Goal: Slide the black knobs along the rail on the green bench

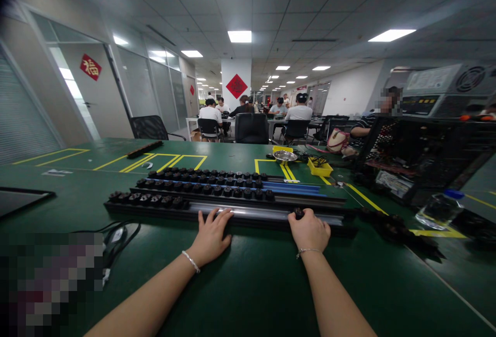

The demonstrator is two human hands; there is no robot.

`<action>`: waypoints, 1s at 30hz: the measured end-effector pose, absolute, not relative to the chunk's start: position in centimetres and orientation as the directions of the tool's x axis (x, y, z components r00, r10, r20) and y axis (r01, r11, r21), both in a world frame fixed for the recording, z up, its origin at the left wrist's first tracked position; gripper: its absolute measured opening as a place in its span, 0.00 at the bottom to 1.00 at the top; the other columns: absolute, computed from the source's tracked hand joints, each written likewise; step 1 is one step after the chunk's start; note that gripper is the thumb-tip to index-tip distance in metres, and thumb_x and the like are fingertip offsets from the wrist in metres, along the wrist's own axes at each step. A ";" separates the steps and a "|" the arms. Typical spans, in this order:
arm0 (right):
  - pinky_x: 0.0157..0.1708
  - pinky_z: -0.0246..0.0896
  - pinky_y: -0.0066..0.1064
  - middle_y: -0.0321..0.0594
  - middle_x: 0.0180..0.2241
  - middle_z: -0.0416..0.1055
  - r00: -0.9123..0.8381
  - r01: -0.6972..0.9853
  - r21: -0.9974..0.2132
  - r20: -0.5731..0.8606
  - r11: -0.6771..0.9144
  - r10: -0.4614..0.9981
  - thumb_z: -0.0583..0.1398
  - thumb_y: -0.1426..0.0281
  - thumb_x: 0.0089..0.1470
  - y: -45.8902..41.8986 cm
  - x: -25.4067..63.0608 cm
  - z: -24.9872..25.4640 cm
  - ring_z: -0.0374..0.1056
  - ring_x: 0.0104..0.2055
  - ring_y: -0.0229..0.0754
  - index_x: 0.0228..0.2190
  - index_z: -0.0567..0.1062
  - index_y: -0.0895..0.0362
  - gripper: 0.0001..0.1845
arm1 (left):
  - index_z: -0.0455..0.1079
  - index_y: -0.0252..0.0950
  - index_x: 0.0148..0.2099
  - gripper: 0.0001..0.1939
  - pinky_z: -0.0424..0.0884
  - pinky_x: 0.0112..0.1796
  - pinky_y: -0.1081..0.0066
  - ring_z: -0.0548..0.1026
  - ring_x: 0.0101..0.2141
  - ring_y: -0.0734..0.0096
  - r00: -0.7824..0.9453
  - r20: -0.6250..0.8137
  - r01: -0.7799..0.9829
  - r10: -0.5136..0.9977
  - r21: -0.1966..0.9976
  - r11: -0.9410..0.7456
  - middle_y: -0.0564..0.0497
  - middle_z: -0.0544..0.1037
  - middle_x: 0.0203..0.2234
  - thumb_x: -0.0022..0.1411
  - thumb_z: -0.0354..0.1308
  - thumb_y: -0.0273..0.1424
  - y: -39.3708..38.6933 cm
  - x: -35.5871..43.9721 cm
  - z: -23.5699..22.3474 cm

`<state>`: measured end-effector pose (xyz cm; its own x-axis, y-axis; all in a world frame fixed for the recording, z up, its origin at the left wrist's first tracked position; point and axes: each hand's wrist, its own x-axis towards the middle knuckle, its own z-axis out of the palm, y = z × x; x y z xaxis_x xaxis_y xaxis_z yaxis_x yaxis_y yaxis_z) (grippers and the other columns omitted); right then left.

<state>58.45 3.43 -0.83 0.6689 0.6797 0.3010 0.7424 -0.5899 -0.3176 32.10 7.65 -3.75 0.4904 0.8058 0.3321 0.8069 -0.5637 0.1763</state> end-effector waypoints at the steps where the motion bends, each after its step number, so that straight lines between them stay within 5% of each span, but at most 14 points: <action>1: 0.44 0.52 0.39 0.46 0.28 0.73 0.672 0.740 -0.317 0.304 -0.593 0.676 0.49 0.55 0.49 3.4 58.5 -0.8 0.68 0.36 0.48 0.37 0.71 0.58 0.24 | 0.52 0.46 0.60 0.29 0.33 0.54 0.34 0.49 0.59 0.53 0.489 0.334 0.807 0.806 0.177 -0.563 0.51 0.58 0.59 0.55 0.51 0.33 7.6 32.1 -3.8; 30: 0.48 0.49 0.44 0.48 0.30 0.73 0.703 0.708 -0.352 0.281 -0.612 0.653 0.48 0.55 0.49 3.4 59.3 -1.1 0.68 0.38 0.50 0.40 0.71 0.59 0.25 | 0.52 0.45 0.60 0.29 0.34 0.54 0.34 0.49 0.59 0.53 0.486 0.312 0.816 0.816 0.173 -0.552 0.50 0.58 0.59 0.55 0.51 0.33 7.4 32.1 -3.4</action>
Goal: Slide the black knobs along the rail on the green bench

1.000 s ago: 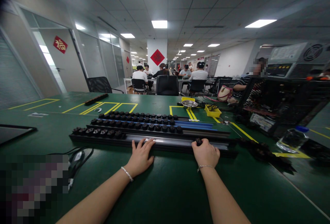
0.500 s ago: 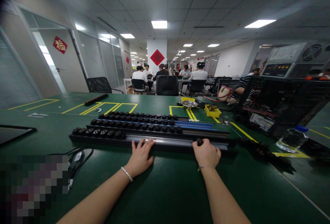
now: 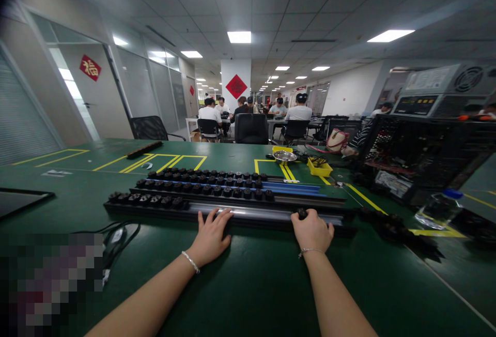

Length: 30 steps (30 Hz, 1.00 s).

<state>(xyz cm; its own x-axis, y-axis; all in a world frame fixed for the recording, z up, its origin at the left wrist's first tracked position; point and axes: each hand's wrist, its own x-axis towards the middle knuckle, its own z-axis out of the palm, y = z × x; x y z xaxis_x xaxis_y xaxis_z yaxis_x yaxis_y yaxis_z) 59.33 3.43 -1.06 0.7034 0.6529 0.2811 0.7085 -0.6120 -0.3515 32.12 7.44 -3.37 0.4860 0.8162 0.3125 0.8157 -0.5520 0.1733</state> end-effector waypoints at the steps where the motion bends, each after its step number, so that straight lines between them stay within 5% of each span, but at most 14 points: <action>1: 0.48 0.49 0.43 0.48 0.30 0.73 0.703 0.709 -0.348 0.285 -0.613 0.651 0.48 0.56 0.49 3.4 59.3 -1.1 0.68 0.38 0.50 0.40 0.71 0.59 0.25 | 0.52 0.45 0.60 0.29 0.34 0.54 0.34 0.49 0.59 0.53 0.486 0.314 0.815 0.816 0.174 -0.553 0.50 0.58 0.59 0.55 0.51 0.33 7.5 32.1 -3.4; 30: 0.35 0.59 0.36 0.49 0.31 0.73 0.711 0.693 -0.414 0.252 -0.591 0.657 0.50 0.55 0.48 3.0 61.1 -0.9 0.68 0.36 0.51 0.39 0.71 0.59 0.25 | 0.52 0.45 0.60 0.30 0.34 0.54 0.34 0.49 0.59 0.53 0.491 0.306 0.811 0.816 0.182 -0.556 0.51 0.58 0.59 0.55 0.51 0.33 7.4 32.1 -3.2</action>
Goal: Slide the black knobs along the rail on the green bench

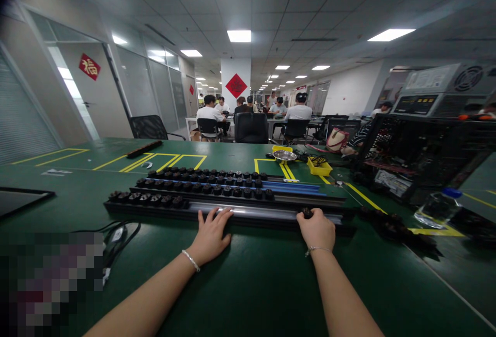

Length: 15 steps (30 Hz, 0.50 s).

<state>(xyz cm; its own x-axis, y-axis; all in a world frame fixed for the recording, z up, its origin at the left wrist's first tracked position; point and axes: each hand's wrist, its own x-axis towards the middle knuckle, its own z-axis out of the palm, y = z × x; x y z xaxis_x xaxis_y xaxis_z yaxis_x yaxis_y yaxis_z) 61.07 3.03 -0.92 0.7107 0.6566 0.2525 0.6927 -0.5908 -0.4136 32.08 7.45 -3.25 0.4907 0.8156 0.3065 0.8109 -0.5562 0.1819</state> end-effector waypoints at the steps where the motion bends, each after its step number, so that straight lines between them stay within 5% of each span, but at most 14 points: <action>1: 0.35 0.59 0.35 0.49 0.32 0.73 0.707 0.693 -0.421 0.237 -0.586 0.666 0.51 0.54 0.47 3.0 61.3 -0.9 0.68 0.36 0.51 0.38 0.71 0.59 0.24 | 0.52 0.45 0.60 0.30 0.34 0.54 0.34 0.49 0.59 0.53 0.490 0.308 0.811 0.816 0.182 -0.556 0.51 0.58 0.59 0.55 0.51 0.33 7.4 32.1 -3.3; 15: 0.39 0.58 0.37 0.48 0.31 0.73 0.672 0.739 -0.340 0.310 -0.582 0.672 0.50 0.54 0.48 2.7 61.7 -1.4 0.67 0.37 0.51 0.38 0.72 0.59 0.25 | 0.52 0.45 0.60 0.30 0.33 0.55 0.35 0.49 0.60 0.53 0.485 0.290 0.821 0.825 0.175 -0.544 0.51 0.59 0.59 0.55 0.51 0.32 7.4 32.2 -3.1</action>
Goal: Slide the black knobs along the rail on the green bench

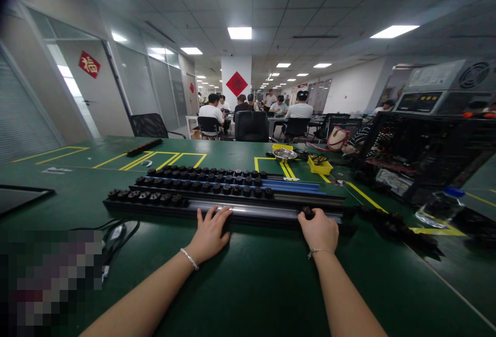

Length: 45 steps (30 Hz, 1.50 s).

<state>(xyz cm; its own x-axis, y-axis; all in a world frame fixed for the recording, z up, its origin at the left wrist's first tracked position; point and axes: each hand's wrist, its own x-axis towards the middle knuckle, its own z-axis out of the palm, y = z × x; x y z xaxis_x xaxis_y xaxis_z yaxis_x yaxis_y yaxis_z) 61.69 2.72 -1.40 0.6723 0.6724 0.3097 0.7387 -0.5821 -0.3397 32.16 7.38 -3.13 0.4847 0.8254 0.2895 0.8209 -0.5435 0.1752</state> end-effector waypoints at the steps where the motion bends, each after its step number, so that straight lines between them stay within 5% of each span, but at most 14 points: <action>1: 0.39 0.58 0.37 0.48 0.31 0.73 0.678 0.733 -0.348 0.306 -0.585 0.668 0.50 0.54 0.48 2.7 61.7 -1.4 0.67 0.37 0.51 0.38 0.72 0.59 0.25 | 0.52 0.45 0.60 0.30 0.33 0.55 0.35 0.49 0.60 0.53 0.483 0.288 0.822 0.827 0.177 -0.542 0.51 0.59 0.59 0.55 0.51 0.32 7.4 32.2 -3.1; 45: 0.38 0.60 0.39 0.51 0.33 0.71 0.771 0.636 -0.405 0.294 -0.657 0.565 0.50 0.53 0.47 2.3 63.5 -1.5 0.65 0.39 0.53 0.40 0.73 0.61 0.28 | 0.53 0.46 0.59 0.29 0.32 0.54 0.34 0.50 0.59 0.54 0.483 0.347 0.797 0.804 0.207 -0.568 0.52 0.59 0.59 0.55 0.51 0.32 7.6 32.1 -3.7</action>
